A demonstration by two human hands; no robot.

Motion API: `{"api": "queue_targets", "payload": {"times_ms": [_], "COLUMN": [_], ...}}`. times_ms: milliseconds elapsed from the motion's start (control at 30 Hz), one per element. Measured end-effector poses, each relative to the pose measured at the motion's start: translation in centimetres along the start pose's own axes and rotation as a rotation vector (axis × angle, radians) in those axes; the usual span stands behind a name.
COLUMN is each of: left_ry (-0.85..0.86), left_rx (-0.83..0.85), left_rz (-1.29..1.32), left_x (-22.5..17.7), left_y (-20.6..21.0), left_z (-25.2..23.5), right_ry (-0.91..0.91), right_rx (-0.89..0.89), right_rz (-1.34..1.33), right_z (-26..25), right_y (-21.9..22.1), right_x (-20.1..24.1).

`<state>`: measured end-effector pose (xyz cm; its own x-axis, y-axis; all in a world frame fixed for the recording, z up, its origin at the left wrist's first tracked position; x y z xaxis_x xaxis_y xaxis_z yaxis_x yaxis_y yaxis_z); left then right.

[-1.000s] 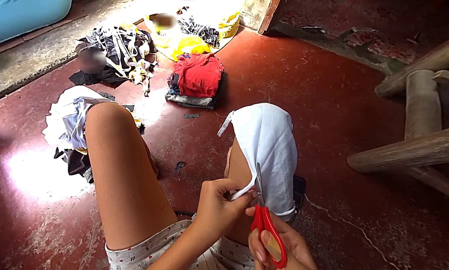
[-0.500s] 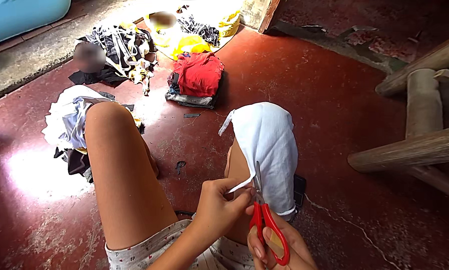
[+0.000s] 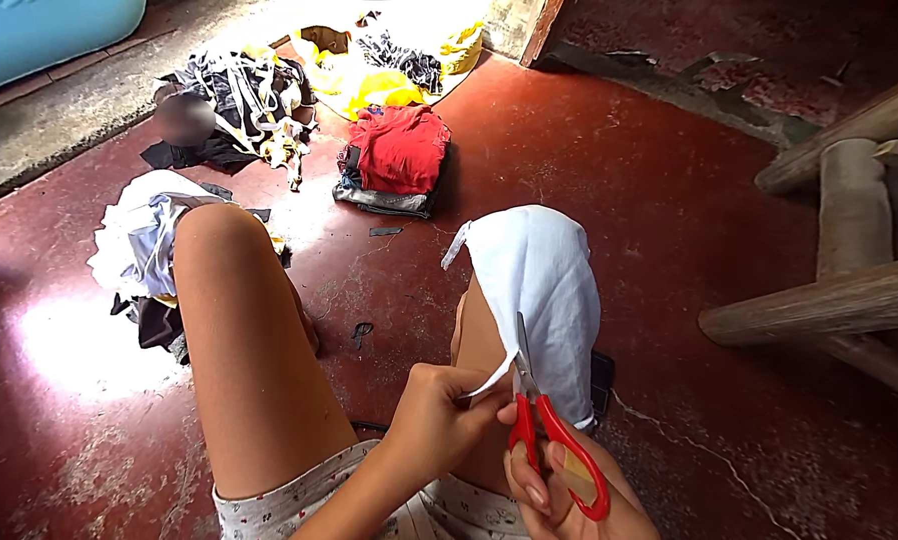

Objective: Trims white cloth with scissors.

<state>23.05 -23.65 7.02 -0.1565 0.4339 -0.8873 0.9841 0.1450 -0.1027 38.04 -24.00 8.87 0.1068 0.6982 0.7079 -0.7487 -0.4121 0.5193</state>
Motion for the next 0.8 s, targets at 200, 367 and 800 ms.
{"api": "queue_targets", "payload": {"times_ms": [200, 367, 800], "left_ry": [0.030, 0.032, 0.026], "left_rx": [0.032, 0.026, 0.037], "left_rz": [0.005, -0.001, -0.040], "left_x": [-0.01, 0.13, 0.40], "left_y": [0.53, 0.63, 0.72], "left_z": [0.31, 0.65, 1.04], "right_ry": [-0.009, -0.009, -0.003], "right_rx": [0.026, 0.030, 0.031], "right_rz": [-0.033, -0.030, -0.053], "right_z": [0.10, 0.17, 0.23], "right_y": [0.21, 0.20, 0.11], "right_x": [0.12, -0.25, -0.61]}}
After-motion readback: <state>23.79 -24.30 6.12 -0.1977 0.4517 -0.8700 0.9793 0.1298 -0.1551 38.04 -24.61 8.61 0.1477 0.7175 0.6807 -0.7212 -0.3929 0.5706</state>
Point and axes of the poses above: each hand's wrist, its own z-axis away from the middle knuckle, its own y-axis out of the palm, x = y × z, the point moved 5 cm from there along -z, towards the middle knuckle, and after that the axes turned 15 degrees about y, right-handed, at the moved point
